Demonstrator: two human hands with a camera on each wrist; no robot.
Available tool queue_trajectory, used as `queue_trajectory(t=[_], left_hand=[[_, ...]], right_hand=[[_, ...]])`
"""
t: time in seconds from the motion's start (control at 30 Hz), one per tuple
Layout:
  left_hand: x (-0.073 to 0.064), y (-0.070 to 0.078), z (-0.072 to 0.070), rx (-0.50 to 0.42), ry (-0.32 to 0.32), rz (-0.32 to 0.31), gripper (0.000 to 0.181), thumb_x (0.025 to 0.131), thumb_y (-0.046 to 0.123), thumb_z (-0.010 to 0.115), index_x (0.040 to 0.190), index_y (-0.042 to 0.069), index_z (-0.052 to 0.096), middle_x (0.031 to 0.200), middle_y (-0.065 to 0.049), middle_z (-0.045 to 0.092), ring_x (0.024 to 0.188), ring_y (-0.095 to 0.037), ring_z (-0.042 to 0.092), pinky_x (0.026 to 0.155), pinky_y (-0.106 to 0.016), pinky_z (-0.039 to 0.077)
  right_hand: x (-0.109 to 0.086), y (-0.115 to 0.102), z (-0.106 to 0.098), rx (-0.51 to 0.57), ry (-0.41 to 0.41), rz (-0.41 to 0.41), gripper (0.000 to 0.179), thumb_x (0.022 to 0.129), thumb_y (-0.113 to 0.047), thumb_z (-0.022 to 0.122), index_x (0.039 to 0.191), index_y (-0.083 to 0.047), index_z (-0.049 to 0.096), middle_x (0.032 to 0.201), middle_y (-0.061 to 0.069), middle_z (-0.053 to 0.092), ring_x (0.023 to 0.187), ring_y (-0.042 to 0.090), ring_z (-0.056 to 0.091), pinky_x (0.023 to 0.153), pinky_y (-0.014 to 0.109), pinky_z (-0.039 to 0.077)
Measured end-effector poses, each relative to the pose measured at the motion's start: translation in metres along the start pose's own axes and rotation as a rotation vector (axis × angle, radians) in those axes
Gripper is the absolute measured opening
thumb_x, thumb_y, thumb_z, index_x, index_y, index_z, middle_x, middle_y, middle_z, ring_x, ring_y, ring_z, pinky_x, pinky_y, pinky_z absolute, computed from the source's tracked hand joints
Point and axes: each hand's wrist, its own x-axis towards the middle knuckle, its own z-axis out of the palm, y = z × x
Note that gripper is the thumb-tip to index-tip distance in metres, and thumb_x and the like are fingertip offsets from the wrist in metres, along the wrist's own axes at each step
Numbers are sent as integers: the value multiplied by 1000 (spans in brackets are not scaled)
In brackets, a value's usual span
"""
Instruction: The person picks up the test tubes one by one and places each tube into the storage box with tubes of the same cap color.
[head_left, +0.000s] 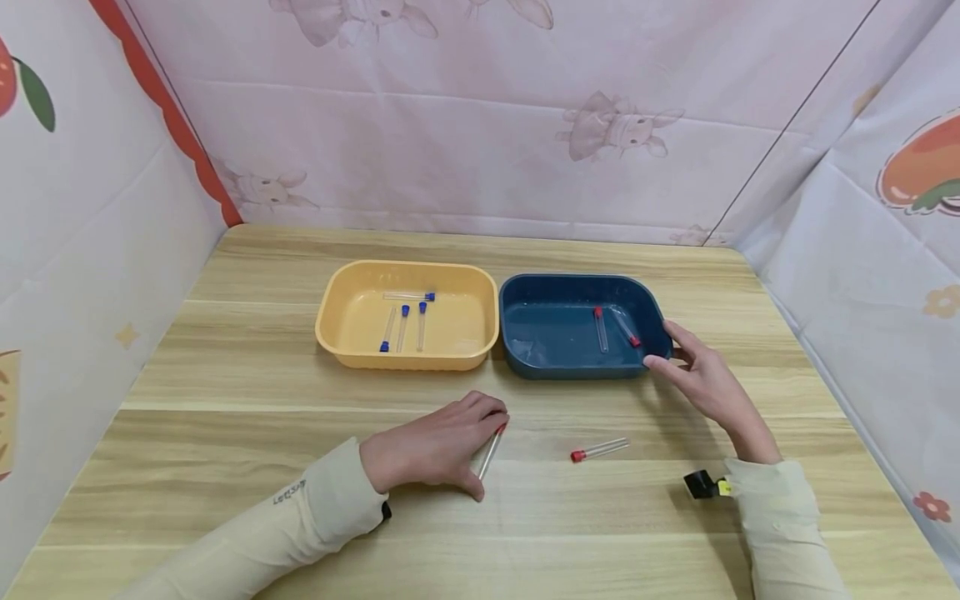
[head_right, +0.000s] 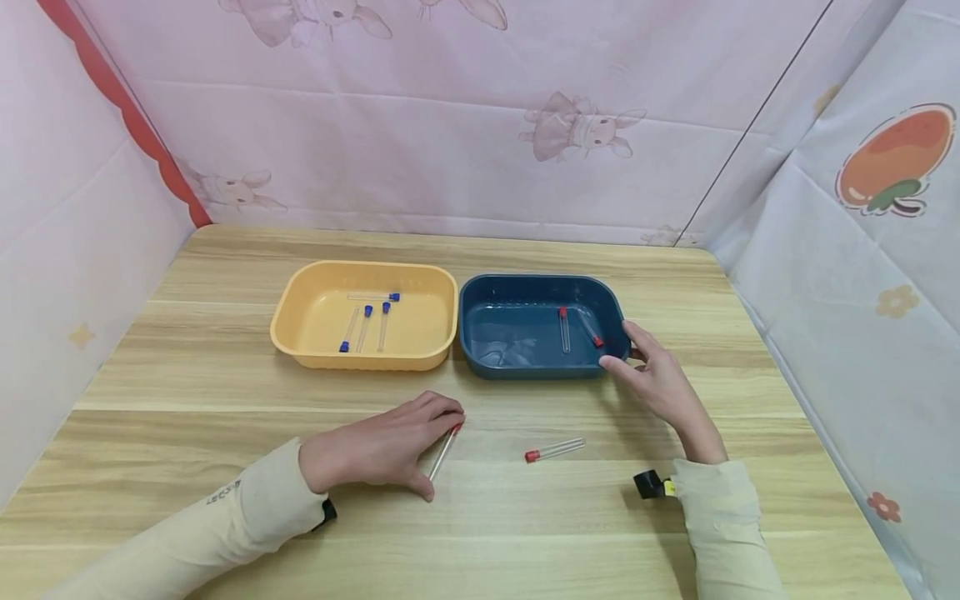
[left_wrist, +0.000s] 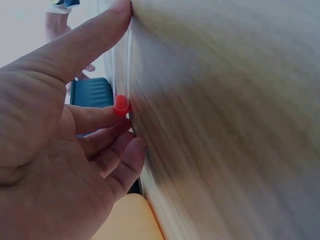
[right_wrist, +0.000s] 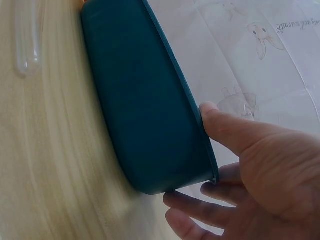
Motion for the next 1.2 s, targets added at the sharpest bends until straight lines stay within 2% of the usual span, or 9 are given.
queue_trajectory(t=[0.2, 0.47, 0.73, 0.93, 1.1, 1.2], left_hand=[[0, -2, 0, -6, -5, -5, 95, 80, 50, 88, 151, 2, 48, 153, -7, 44, 139, -20, 37, 118, -33, 35], [2, -1, -3, -69, -10, -30, 96, 79, 54, 87, 151, 5, 47, 153, -5, 44, 139, -18, 38, 118, -32, 36], [7, 6, -10, -140, 21, -2, 94, 80, 52, 87, 152, 6, 47, 151, -5, 46, 138, -17, 40, 117, -31, 37], [13, 14, -25, -253, 22, 31, 97, 81, 56, 85, 156, 10, 43, 153, -3, 44, 136, -15, 41, 114, -31, 41], [18, 23, -44, -252, 66, 71, 100, 80, 66, 79, 157, 14, 43, 151, 0, 45, 131, -12, 44, 110, -29, 45], [22, 29, -55, -254, 106, 87, 99, 80, 63, 81, 156, 13, 44, 152, -2, 45, 133, -14, 44, 110, -31, 46]], right_hand=[[0, 0, 0, 3, 0, 6, 78, 103, -26, 67, 161, 6, 25, 161, 32, 29, 129, 53, 52, 80, 2, 41], [1, 0, 0, 0, 2, 6, 78, 103, -26, 67, 160, 5, 25, 161, 32, 30, 129, 53, 52, 80, 3, 42], [3, 1, 1, 20, 3, -5, 77, 103, -23, 68, 160, 6, 25, 160, 33, 30, 128, 53, 53, 80, 2, 43], [3, 0, 0, 14, 3, 0, 77, 103, -24, 68, 160, 6, 25, 161, 32, 30, 128, 53, 53, 80, 2, 42], [2, 0, 0, 21, -2, 7, 77, 103, -24, 67, 160, 5, 25, 161, 32, 30, 128, 52, 53, 80, 2, 42], [2, 0, 0, 19, -3, 10, 77, 103, -24, 67, 161, 5, 25, 161, 32, 30, 128, 53, 52, 80, 2, 42]])
